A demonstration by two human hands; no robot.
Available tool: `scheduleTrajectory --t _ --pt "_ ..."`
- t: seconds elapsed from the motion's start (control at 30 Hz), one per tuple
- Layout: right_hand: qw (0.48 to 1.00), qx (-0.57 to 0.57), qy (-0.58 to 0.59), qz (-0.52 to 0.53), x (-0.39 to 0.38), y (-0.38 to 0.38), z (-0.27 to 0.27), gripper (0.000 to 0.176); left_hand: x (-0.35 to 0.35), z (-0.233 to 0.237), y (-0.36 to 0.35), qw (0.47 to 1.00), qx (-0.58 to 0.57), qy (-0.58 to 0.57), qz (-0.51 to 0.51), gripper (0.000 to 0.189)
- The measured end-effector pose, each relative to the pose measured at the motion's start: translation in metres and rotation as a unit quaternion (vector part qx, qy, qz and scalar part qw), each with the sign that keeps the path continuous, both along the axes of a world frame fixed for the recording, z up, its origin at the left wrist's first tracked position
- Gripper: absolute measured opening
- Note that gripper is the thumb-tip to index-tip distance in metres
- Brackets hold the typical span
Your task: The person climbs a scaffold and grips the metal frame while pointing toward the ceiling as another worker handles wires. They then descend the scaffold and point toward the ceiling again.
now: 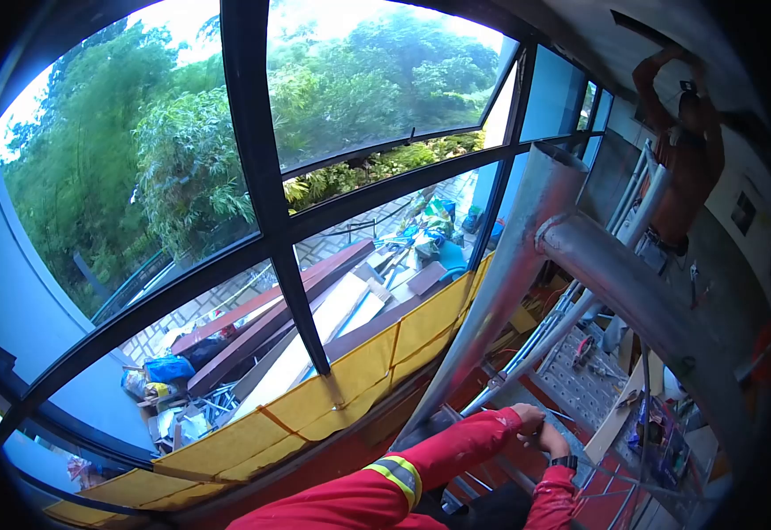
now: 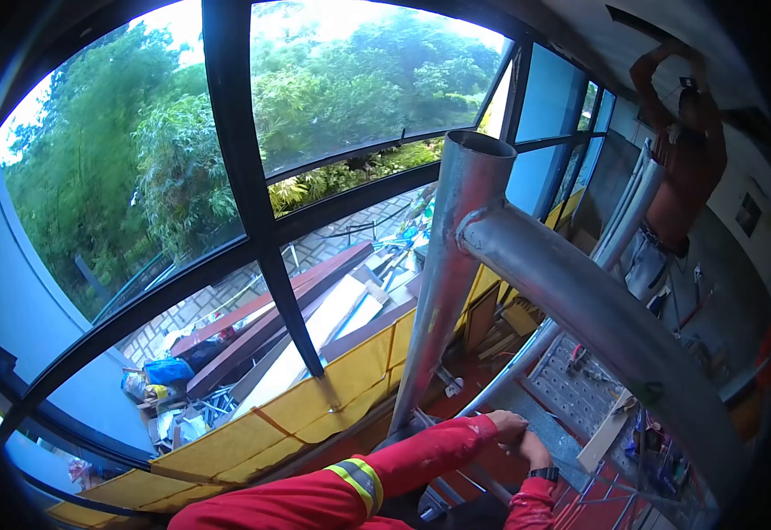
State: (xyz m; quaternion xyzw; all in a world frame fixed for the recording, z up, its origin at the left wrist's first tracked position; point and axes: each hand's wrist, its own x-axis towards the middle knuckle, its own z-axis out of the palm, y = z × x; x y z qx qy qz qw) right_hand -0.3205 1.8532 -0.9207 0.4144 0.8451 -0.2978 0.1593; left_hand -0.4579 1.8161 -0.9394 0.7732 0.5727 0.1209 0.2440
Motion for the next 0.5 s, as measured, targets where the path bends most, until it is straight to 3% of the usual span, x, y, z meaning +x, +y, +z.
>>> scheduleTrajectory --t 0.1,0.2,0.3,0.4,0.5 --pt "0.993 -0.041 0.099 -0.049 0.009 -0.002 -0.001 0.046 -0.002 0.01 -0.003 0.999 -0.039 0.008 -0.004 0.034" --pt "1.0 0.0 0.019 -0.015 0.004 0.003 -0.005 0.046 -0.001 0.002 0.001 1.0 -0.023 0.006 -0.009 0.033" --pt "0.999 0.01 0.022 -0.022 0.007 0.006 -0.012 0.047 -0.001 0.001 0.003 0.999 -0.045 0.008 -0.014 0.033" --pt "0.999 0.004 0.01 -0.035 0.008 0.012 -0.021 0.048 0.004 -0.028 0.014 1.0 0.014 -0.024 0.006 0.027" --pt "0.999 -0.002 0.038 -0.035 0.015 0.018 -0.034 0.049 0.004 -0.022 0.009 0.999 0.024 -0.024 0.006 0.027"
